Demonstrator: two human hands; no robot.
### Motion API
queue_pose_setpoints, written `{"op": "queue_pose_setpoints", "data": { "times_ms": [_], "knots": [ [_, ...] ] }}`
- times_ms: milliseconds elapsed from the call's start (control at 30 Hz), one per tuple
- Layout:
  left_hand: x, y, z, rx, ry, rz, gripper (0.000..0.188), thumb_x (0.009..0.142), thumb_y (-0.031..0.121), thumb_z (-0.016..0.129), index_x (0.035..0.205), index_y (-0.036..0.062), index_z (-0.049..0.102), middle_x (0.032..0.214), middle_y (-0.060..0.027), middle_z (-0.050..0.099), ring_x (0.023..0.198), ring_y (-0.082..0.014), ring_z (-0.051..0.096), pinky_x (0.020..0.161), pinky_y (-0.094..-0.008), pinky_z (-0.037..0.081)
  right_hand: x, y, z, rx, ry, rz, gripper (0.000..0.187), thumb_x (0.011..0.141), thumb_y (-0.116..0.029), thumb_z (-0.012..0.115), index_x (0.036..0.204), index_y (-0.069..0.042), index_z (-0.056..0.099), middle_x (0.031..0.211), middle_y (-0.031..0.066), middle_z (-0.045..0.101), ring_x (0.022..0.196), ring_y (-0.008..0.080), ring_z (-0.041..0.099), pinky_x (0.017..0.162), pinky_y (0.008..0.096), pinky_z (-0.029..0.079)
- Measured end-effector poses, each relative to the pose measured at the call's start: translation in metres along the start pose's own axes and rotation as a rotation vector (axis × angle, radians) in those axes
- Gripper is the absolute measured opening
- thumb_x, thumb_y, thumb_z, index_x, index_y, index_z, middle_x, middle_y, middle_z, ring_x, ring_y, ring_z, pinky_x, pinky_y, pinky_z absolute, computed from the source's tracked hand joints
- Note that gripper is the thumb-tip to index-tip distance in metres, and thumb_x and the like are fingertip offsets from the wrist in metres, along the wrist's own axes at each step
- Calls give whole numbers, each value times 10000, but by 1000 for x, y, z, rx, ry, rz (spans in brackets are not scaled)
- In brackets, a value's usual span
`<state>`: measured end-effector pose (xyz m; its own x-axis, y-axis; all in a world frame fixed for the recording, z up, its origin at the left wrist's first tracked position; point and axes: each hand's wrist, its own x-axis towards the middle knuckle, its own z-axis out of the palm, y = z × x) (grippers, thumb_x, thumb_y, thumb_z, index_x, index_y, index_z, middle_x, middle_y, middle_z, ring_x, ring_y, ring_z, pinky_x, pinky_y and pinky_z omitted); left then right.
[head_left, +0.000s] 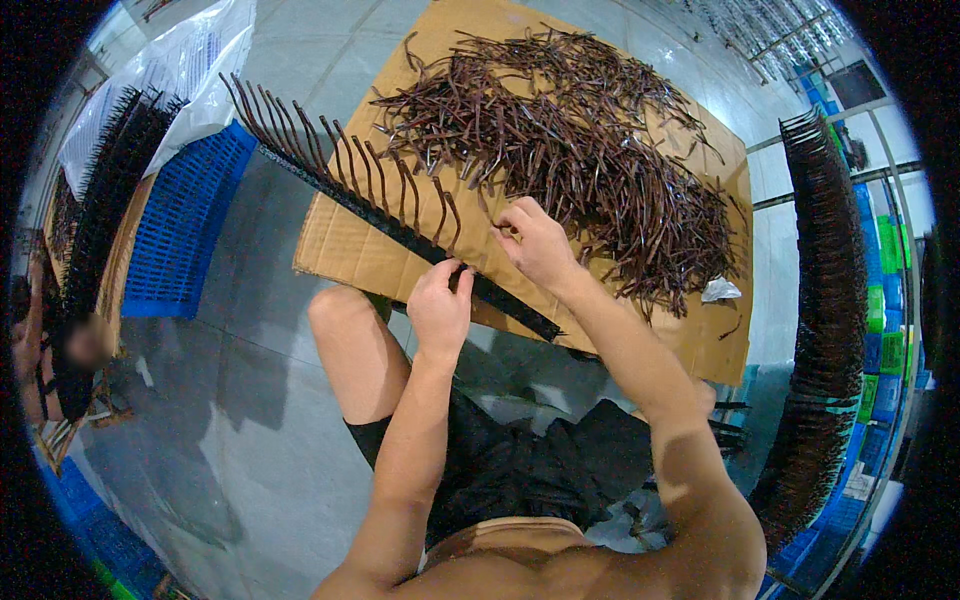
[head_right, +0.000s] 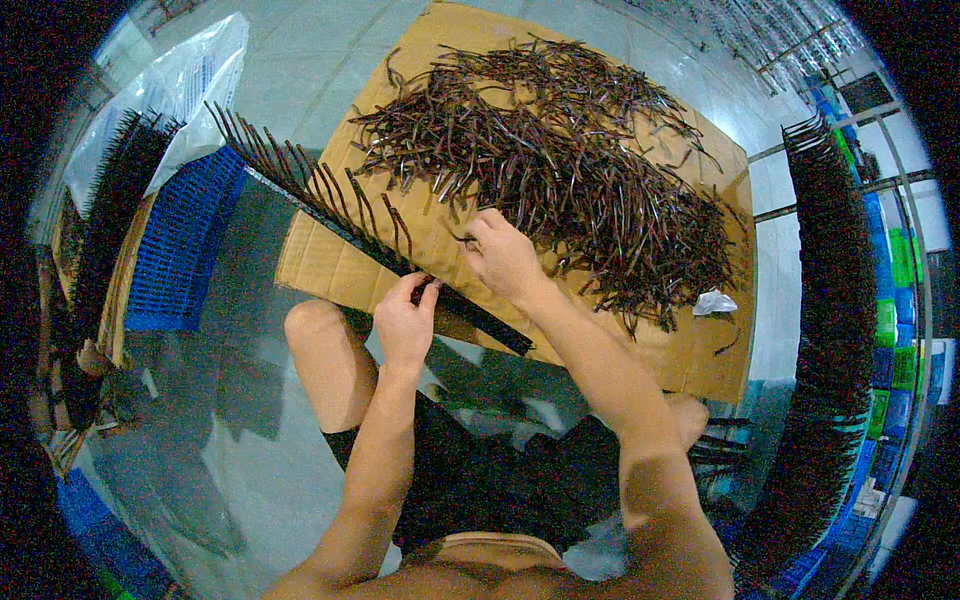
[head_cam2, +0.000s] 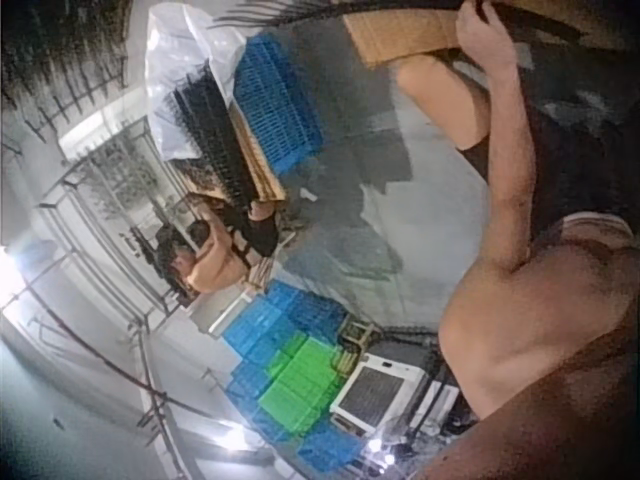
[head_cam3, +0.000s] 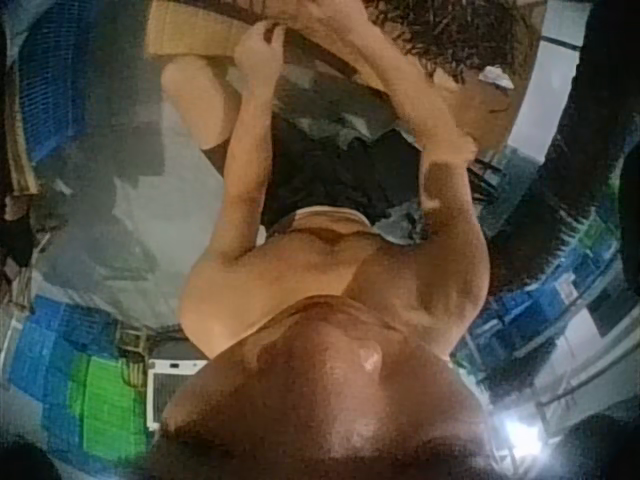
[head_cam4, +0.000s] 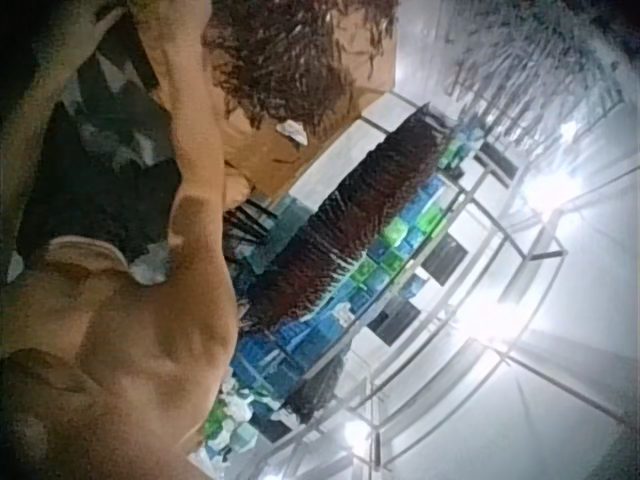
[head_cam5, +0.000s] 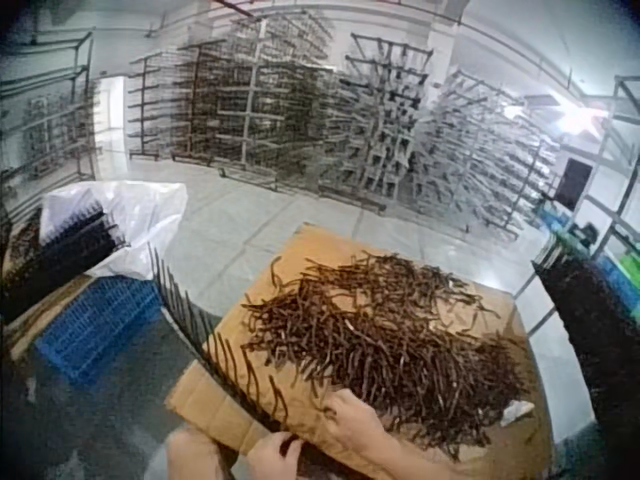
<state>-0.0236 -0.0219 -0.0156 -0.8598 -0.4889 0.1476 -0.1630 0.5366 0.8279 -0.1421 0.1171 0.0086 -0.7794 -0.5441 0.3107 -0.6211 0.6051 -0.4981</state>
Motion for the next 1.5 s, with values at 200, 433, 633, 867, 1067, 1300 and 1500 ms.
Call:
{"op": "queue_pose_setpoints", "data": {
  "times_ms": [200, 433, 633, 867, 1067, 1300, 1500],
  "knots": [
    [-2, -4, 4, 10, 68, 80, 144, 817, 161, 683, 883, 32, 688, 857, -137, 679, 797, -323, 638, 718, -394, 505, -17, -14, 18, 281, 56, 351, 240, 849, -153, 665, 997, 11, 573, 866, 220, 637, 751, 348, 632, 686, 393, 496],
    [-3, -7, 8, 32, 111, 178, 105, 820, 118, 674, 870, 26, 672, 856, -141, 675, 785, -321, 638, 709, -397, 507, -20, -31, 20, 813, -25, 552, 190, 870, -121, 644, 985, 21, 592, 829, 130, 679, 744, 215, 649, 671, 334, 512],
    [-2, -7, 4, 54, 83, 177, 79, 806, 88, 663, 858, 29, 657, 856, -132, 669, 794, -326, 620, 712, -409, 490, -34, -62, 21, 648, 126, 453, 184, 857, -128, 651, 948, 23, 600, 815, 194, 684, 764, 284, 693, 672, 361, 523],
    [-2, -8, 5, 0, 77, 171, 90, 810, 91, 654, 875, 28, 653, 851, -133, 663, 789, -329, 613, 713, -412, 487, -38, -57, 25, 679, 119, 462, 168, 870, -105, 649, 958, 26, 592, 852, 150, 682, 797, 221, 674, 707, 313, 521],
    [-3, -10, 7, 14, 45, 152, 97, 812, 100, 648, 888, 41, 653, 851, -128, 660, 802, -326, 610, 720, -413, 483, -39, -64, 19, 708, 107, 470, 134, 889, -58, 641, 960, 39, 584, 867, 86, 673, 802, 122, 642, 711, 266, 513],
    [-4, -8, 5, 37, 23, 87, 107, 810, 102, 645, 902, 49, 653, 865, -125, 659, 820, -329, 607, 738, -415, 482, -36, -74, 12, 436, 11, 335, 185, 883, -177, 620, 951, -5, 618, 866, 203, 672, 750, 305, 681, 656, 348, 522],
    [-4, -6, 6, 12, 42, 139, 102, 822, 105, 641, 906, 49, 653, 863, -125, 661, 818, -328, 606, 740, -414, 481, -40, -71, 12, 589, 121, 429, 203, 889, -184, 619, 953, 8, 613, 837, 196, 674, 738, 309, 680, 648, 349, 522]
  ]
}}
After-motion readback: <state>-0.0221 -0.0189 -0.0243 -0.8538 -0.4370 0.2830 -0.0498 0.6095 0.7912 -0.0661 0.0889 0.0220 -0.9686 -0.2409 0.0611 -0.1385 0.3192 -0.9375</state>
